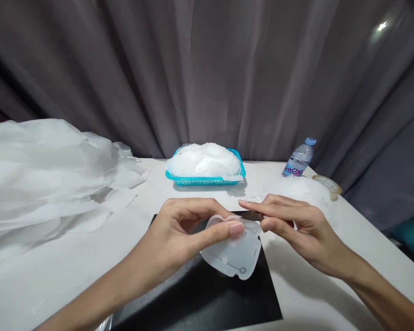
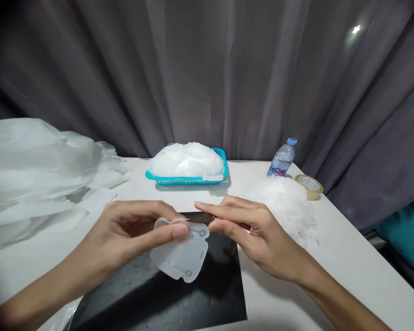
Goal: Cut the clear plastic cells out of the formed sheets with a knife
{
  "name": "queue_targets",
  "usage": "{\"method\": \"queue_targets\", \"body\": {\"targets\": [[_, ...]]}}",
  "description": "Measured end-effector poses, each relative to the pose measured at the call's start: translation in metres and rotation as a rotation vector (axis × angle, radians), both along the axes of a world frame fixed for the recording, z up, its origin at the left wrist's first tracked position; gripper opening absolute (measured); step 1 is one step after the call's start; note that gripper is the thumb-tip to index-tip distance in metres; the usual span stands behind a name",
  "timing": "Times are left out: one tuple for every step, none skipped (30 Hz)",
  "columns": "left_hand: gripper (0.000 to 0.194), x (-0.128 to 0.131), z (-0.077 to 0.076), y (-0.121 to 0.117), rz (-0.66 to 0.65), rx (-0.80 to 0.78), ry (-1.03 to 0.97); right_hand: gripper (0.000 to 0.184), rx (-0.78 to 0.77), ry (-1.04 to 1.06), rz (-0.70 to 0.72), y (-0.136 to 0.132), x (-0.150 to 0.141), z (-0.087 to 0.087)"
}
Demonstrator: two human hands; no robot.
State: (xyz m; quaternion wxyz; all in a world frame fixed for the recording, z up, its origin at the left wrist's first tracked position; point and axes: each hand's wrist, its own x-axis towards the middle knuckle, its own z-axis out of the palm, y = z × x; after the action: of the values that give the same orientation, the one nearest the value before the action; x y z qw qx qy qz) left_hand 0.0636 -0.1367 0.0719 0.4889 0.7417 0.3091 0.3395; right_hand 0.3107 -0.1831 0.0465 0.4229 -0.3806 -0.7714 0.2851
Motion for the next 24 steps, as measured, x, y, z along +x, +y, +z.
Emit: {"method": "queue_targets", "body": {"targets": [[0.011, 0.0003, 0.0003, 0.0001, 0.002, 0.007, 0.002, 0.037, 0.000, -0.001, 0.004, 0.0001, -0.0003, 0.0000], [0.012, 0.0005, 0.0005, 0.0002, 0.003, 0.015, 0.004, 0.037, 0.000, -0.001, 0.006, 0.0001, -0.0005, 0.0001], [0.012, 0.0005, 0.0006, 0.0002, 0.005, 0.023, 0.007, 0.037, 0.003, -0.002, 0.008, 0.0002, -0.0007, 0.0001], [0.012, 0.0004, 0.0005, 0.0002, 0.005, 0.029, 0.009, 0.037, 0.004, -0.002, 0.008, 0.0003, -0.0009, 0.0001], [0.012, 0.0003, 0.0004, 0.0002, 0.005, 0.032, 0.010, 0.037, 0.006, -0.001, 0.010, 0.0003, -0.0011, 0.0002], [0.013, 0.0001, 0.0002, 0.0001, 0.003, 0.033, 0.013, 0.038, 0.008, 0.001, 0.011, 0.0003, -0.0013, 0.0002], [0.012, -0.0001, -0.0001, 0.0001, 0.000, 0.032, 0.013, 0.038, 0.006, 0.002, 0.013, 0.0002, -0.0016, 0.0002], [0.012, -0.0002, -0.0005, 0.0001, -0.004, 0.029, 0.012, 0.038, 0.002, 0.003, 0.015, 0.0001, -0.0018, 0.0001], [0.011, -0.0003, -0.0009, 0.0002, -0.006, 0.028, 0.010, 0.038, -0.005, 0.004, 0.017, 0.0000, -0.0021, 0.0000], [0.010, -0.0002, -0.0013, 0.0003, -0.007, 0.029, 0.008, 0.039, -0.009, 0.006, 0.019, -0.0001, -0.0024, -0.0002], [0.010, 0.0000, -0.0017, 0.0005, -0.006, 0.032, 0.006, 0.039, -0.011, 0.008, 0.022, -0.0002, -0.0027, -0.0004], [0.009, 0.0003, -0.0021, 0.0007, -0.006, 0.035, 0.005, 0.039, -0.014, 0.011, 0.024, -0.0002, -0.0030, -0.0007], [0.009, 0.0005, -0.0024, 0.0008, -0.006, 0.038, 0.004, 0.039, -0.014, 0.014, 0.029, -0.0001, -0.0033, -0.0010], [0.009, 0.0007, -0.0027, 0.0008, -0.007, 0.040, 0.004, 0.040, -0.015, 0.016, 0.033, -0.0001, -0.0036, -0.0013], [0.009, 0.0008, -0.0030, 0.0007, -0.007, 0.040, 0.005, 0.040, -0.015, 0.016, 0.036, 0.0000, -0.0038, -0.0016], [0.009, 0.0009, -0.0033, 0.0005, -0.006, 0.035, 0.007, 0.040, -0.016, 0.016, 0.035, 0.0001, -0.0040, -0.0019], [0.010, 0.0009, -0.0035, 0.0003, -0.007, 0.031, 0.007, 0.040, -0.021, 0.013, 0.032, 0.0000, -0.0041, -0.0022], [0.010, 0.0008, -0.0038, 0.0000, -0.008, 0.027, 0.005, 0.040, -0.025, 0.011, 0.027, -0.0001, -0.0042, -0.0024], [0.010, 0.0007, -0.0040, -0.0002, -0.009, 0.024, 0.003, 0.040, -0.028, 0.010, 0.021, -0.0003, -0.0043, -0.0026], [0.010, 0.0006, -0.0042, -0.0004, -0.011, 0.023, 0.002, 0.040, -0.029, 0.009, 0.016, -0.0006, -0.0045, -0.0027], [0.009, 0.0005, -0.0043, -0.0006, -0.013, 0.022, 0.000, 0.041, -0.023, 0.010, 0.014, -0.0009, -0.0048, -0.0029], [0.009, 0.0004, -0.0043, -0.0006, -0.014, 0.023, -0.003, 0.041, -0.017, 0.010, 0.013, -0.0013, -0.0053, -0.0032], [0.009, 0.0004, -0.0042, -0.0007, -0.015, 0.022, -0.005, 0.041, -0.006, 0.011, 0.013, -0.0016, -0.0060, -0.0036], [0.010, 0.0004, -0.0040, -0.0006, -0.015, 0.017, -0.002, 0.041, 0.004, 0.015, 0.012, -0.0018, -0.0070, -0.0042]]}}
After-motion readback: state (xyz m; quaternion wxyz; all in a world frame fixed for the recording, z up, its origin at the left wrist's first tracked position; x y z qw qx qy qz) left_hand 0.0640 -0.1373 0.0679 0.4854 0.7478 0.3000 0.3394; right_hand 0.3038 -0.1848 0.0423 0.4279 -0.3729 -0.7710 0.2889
